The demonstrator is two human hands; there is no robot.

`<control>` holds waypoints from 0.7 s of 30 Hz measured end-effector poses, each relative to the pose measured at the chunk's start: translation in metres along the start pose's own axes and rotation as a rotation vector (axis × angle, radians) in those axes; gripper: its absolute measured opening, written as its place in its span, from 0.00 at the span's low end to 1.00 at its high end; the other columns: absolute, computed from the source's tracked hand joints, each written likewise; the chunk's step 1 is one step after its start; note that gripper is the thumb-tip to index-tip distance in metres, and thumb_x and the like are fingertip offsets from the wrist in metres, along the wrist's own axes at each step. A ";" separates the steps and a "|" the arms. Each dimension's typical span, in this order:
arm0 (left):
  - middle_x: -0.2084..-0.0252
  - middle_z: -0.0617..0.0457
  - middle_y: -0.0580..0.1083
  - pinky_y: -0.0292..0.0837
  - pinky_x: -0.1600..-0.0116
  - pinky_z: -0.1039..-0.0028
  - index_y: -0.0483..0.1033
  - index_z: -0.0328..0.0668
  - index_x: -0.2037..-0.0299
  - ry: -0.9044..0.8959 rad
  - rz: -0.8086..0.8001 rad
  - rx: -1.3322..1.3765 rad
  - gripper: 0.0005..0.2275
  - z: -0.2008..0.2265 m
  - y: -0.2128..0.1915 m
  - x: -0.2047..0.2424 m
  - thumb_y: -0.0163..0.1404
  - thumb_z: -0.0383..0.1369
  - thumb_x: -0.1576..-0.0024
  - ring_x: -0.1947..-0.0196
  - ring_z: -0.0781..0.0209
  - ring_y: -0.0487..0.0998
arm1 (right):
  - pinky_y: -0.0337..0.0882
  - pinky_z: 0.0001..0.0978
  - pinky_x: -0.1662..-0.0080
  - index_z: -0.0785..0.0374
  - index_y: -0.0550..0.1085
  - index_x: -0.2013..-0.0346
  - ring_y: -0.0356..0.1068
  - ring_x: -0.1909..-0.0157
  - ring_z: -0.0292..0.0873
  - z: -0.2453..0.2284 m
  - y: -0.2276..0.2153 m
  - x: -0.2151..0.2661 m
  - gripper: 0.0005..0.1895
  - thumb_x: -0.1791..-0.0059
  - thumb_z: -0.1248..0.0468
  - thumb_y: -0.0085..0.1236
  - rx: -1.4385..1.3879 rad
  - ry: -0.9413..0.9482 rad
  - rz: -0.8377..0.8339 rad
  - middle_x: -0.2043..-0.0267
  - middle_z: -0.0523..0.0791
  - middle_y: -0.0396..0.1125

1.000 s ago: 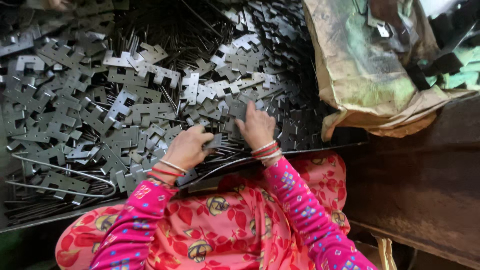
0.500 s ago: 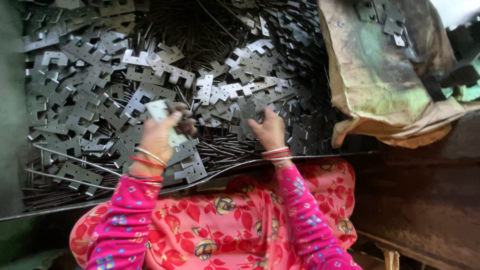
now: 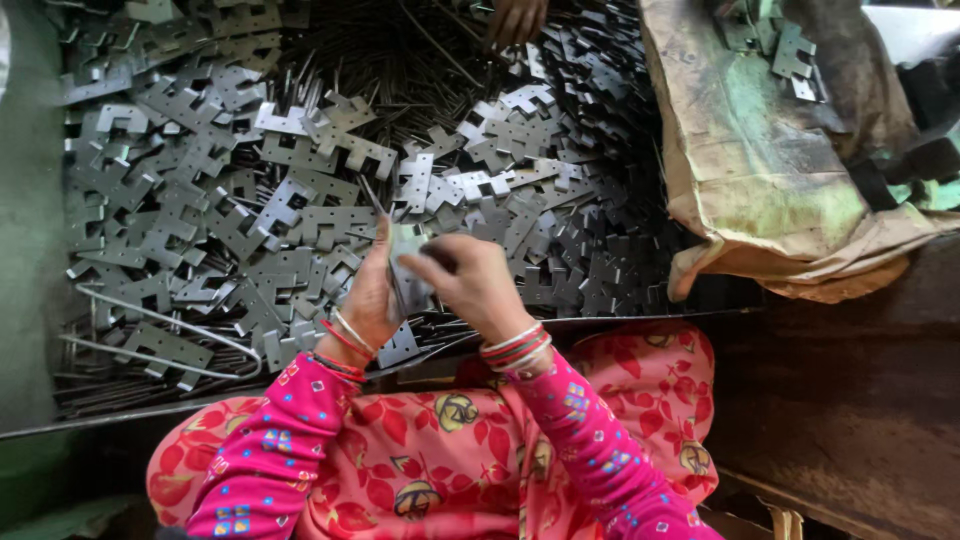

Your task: The person sits on the floor and assembles metal hinges by inserting metal rods into two flat metal plates. The person repeatedly picks up plates and rods from a large pile, aligns the holes, and pushes the rods through to form complete hinges.

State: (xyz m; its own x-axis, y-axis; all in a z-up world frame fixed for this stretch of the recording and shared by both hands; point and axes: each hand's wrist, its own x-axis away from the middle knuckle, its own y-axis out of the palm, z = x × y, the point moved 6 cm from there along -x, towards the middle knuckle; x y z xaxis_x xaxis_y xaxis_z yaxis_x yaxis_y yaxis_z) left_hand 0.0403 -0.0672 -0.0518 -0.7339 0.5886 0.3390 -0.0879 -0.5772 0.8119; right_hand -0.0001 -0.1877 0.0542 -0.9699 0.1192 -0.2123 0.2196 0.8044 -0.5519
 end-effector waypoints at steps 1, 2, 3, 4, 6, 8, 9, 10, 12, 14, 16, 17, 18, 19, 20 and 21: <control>0.57 0.49 0.78 0.82 0.59 0.66 0.74 0.37 0.51 0.013 0.034 -0.046 0.19 0.003 -0.001 0.003 0.43 0.46 0.36 0.62 0.56 0.83 | 0.74 0.29 0.67 0.68 0.79 0.62 0.73 0.69 0.35 0.010 0.001 0.004 0.11 0.51 0.61 0.65 -0.204 0.176 -0.011 0.69 0.44 0.74; 0.57 0.50 0.78 0.82 0.60 0.64 0.74 0.39 0.51 0.026 0.068 -0.093 0.16 0.005 -0.002 0.006 0.44 0.42 0.37 0.63 0.56 0.83 | 0.77 0.28 0.67 0.67 0.79 0.59 0.75 0.67 0.33 0.022 0.004 0.009 0.10 0.50 0.63 0.60 -0.406 0.353 -0.023 0.68 0.42 0.75; 0.57 0.51 0.78 0.82 0.61 0.62 0.74 0.40 0.51 0.038 0.101 -0.138 0.13 0.007 -0.002 0.009 0.46 0.39 0.38 0.64 0.55 0.83 | 0.77 0.27 0.64 0.68 0.79 0.58 0.74 0.65 0.32 0.025 0.000 0.011 0.10 0.49 0.63 0.60 -0.415 0.318 -0.011 0.65 0.42 0.76; 0.56 0.50 0.78 0.82 0.59 0.63 0.75 0.38 0.50 0.075 0.065 -0.136 0.13 0.009 0.002 0.010 0.46 0.38 0.37 0.63 0.56 0.83 | 0.77 0.26 0.61 0.69 0.78 0.56 0.74 0.63 0.32 0.029 -0.005 0.012 0.11 0.47 0.64 0.59 -0.425 0.283 0.001 0.63 0.42 0.77; 0.54 0.48 0.79 0.82 0.55 0.65 0.76 0.35 0.47 0.148 -0.012 -0.127 0.14 0.010 0.012 0.009 0.46 0.37 0.34 0.60 0.57 0.82 | 0.76 0.25 0.57 0.70 0.76 0.51 0.73 0.59 0.31 0.038 -0.001 0.014 0.12 0.47 0.65 0.58 -0.517 0.260 -0.055 0.59 0.41 0.76; 0.55 0.51 0.79 0.80 0.55 0.66 0.75 0.38 0.46 0.052 -0.035 -0.130 0.14 0.004 0.016 0.006 0.45 0.37 0.34 0.60 0.59 0.81 | 0.75 0.24 0.55 0.70 0.74 0.47 0.73 0.56 0.30 0.047 0.014 0.022 0.15 0.48 0.67 0.59 -0.689 0.292 -0.197 0.56 0.40 0.75; 0.55 0.52 0.80 0.79 0.56 0.66 0.75 0.39 0.46 0.005 -0.040 -0.137 0.14 0.005 0.015 0.006 0.45 0.37 0.34 0.61 0.60 0.81 | 0.74 0.24 0.57 0.70 0.74 0.48 0.72 0.59 0.31 0.053 0.020 0.027 0.14 0.47 0.67 0.59 -0.754 0.334 -0.211 0.58 0.40 0.74; 0.54 0.51 0.80 0.79 0.54 0.66 0.76 0.38 0.46 0.029 -0.052 -0.203 0.15 0.013 0.015 0.005 0.45 0.40 0.33 0.60 0.59 0.82 | 0.74 0.24 0.60 0.70 0.74 0.48 0.72 0.62 0.31 0.058 0.025 0.031 0.13 0.47 0.68 0.59 -0.820 0.377 -0.226 0.60 0.41 0.74; 0.53 0.49 0.80 0.78 0.51 0.66 0.77 0.37 0.46 0.077 -0.077 -0.345 0.18 0.036 0.011 0.005 0.45 0.44 0.32 0.57 0.59 0.82 | 0.74 0.24 0.62 0.70 0.74 0.50 0.73 0.64 0.32 0.066 0.030 0.036 0.13 0.47 0.68 0.59 -0.909 0.440 -0.190 0.62 0.42 0.75; 0.56 0.45 0.81 0.77 0.53 0.60 0.80 0.39 0.51 0.286 0.153 -1.284 0.17 0.072 -0.002 0.017 0.49 0.46 0.35 0.58 0.50 0.81 | 0.74 0.23 0.62 0.67 0.74 0.51 0.73 0.64 0.31 0.076 0.026 0.035 0.13 0.50 0.69 0.59 -0.945 0.480 -0.085 0.61 0.41 0.75; 0.57 0.42 0.80 0.76 0.54 0.57 0.80 0.40 0.56 0.235 0.269 -1.955 0.19 0.073 -0.008 0.023 0.55 0.49 0.42 0.57 0.45 0.81 | 0.70 0.22 0.65 0.68 0.74 0.50 0.70 0.67 0.30 0.085 0.018 0.036 0.13 0.48 0.68 0.61 -0.916 0.465 -0.063 0.64 0.41 0.73; 0.56 0.41 0.79 0.76 0.53 0.57 0.80 0.40 0.57 0.071 0.257 -2.156 0.21 0.064 -0.015 0.024 0.58 0.51 0.48 0.57 0.44 0.81 | 0.68 0.21 0.67 0.68 0.75 0.49 0.68 0.69 0.30 0.089 0.014 0.035 0.13 0.48 0.68 0.61 -0.898 0.457 -0.047 0.65 0.41 0.73; 0.55 0.39 0.78 0.77 0.53 0.57 0.80 0.39 0.58 -0.104 0.245 -2.349 0.24 0.052 -0.024 0.026 0.62 0.53 0.54 0.56 0.43 0.81 | 0.69 0.22 0.68 0.67 0.74 0.50 0.68 0.70 0.30 0.095 0.012 0.036 0.13 0.49 0.68 0.61 -0.884 0.481 -0.032 0.65 0.40 0.73; 0.55 0.41 0.78 0.77 0.54 0.55 0.80 0.41 0.59 -0.014 0.313 -2.387 0.19 0.043 -0.023 0.028 0.59 0.47 0.51 0.57 0.42 0.81 | 0.69 0.23 0.68 0.67 0.74 0.50 0.69 0.70 0.30 0.100 0.011 0.039 0.14 0.50 0.68 0.61 -0.871 0.509 -0.016 0.66 0.40 0.73; 0.55 0.42 0.78 0.77 0.55 0.53 0.80 0.43 0.59 0.078 0.382 -2.421 0.13 0.032 -0.020 0.028 0.56 0.41 0.48 0.59 0.41 0.82 | 0.69 0.24 0.69 0.66 0.74 0.51 0.69 0.71 0.30 0.104 0.011 0.042 0.14 0.51 0.68 0.61 -0.858 0.538 0.000 0.67 0.40 0.73; 0.55 0.43 0.79 0.78 0.56 0.51 0.80 0.44 0.59 0.177 0.445 -2.455 0.09 0.030 -0.018 0.027 0.54 0.35 0.46 0.60 0.40 0.82 | 0.68 0.23 0.69 0.67 0.74 0.51 0.69 0.71 0.30 0.105 0.012 0.043 0.14 0.50 0.68 0.61 -0.840 0.521 0.001 0.67 0.40 0.73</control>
State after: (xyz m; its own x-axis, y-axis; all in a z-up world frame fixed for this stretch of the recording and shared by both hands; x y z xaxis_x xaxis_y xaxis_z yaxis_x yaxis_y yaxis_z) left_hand 0.0420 -0.0241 -0.0431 -0.9241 0.3587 0.1318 -0.1402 0.0025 -0.9901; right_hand -0.0282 -0.2341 -0.0464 -0.9389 0.1988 0.2808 0.2699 0.9318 0.2429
